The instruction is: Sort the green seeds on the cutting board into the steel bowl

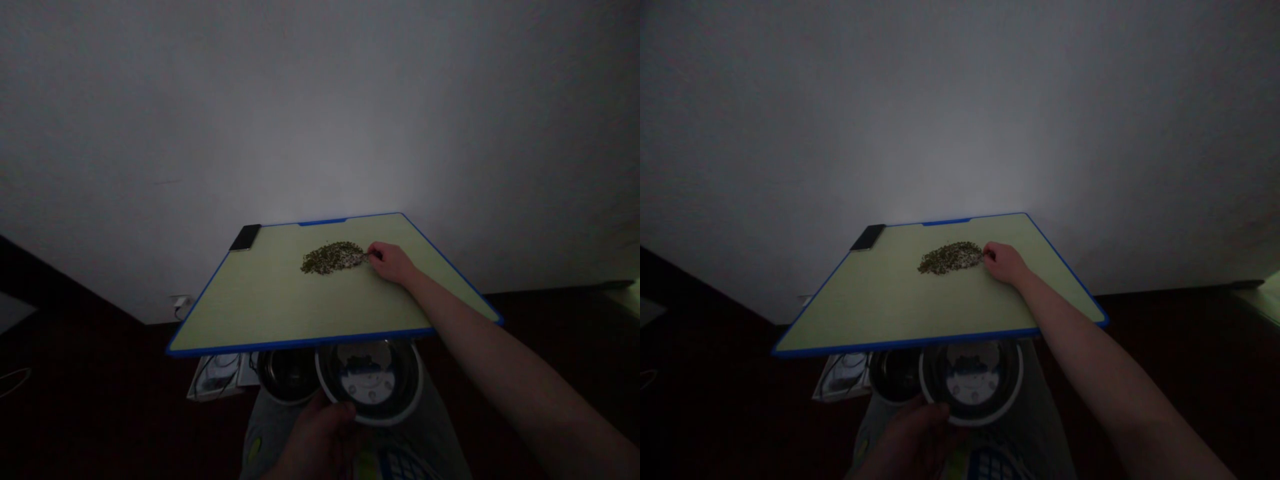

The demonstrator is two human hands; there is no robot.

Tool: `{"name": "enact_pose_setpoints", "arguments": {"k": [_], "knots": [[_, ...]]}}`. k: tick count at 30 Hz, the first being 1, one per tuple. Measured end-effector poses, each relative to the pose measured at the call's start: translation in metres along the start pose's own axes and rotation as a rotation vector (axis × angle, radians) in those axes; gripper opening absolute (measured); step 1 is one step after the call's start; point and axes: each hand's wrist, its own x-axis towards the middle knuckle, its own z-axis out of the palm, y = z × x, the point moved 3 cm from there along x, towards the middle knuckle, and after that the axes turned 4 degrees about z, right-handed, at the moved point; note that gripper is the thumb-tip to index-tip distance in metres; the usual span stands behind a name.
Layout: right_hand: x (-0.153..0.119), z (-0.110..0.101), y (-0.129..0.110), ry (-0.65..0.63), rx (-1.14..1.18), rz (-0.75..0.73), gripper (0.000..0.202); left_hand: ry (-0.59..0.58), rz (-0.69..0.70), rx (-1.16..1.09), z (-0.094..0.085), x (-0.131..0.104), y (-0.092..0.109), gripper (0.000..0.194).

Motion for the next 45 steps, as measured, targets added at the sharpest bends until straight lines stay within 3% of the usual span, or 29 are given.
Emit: {"name": "enact_pose_setpoints", "arguments": {"k": [12,19,45], "knots": [[-0.002,-0.003,-0.002,-0.004,0.001,-0.006,0.019,0.102,-0.031,0.085,-0.002,-0.003,0.003,0.065],[-0.002,-0.001,-0.003,-0.025,0.014,-0.034,0.019,0.067,-0.018,0.047,-0.003,-0.001,0.001,0.067],[-0.001,-0.001,-0.006,0.006,-0.035,0.006,0.02,0.11,-0.007,-0.001,-0.016,0.01,-0.002,0.068]]}}
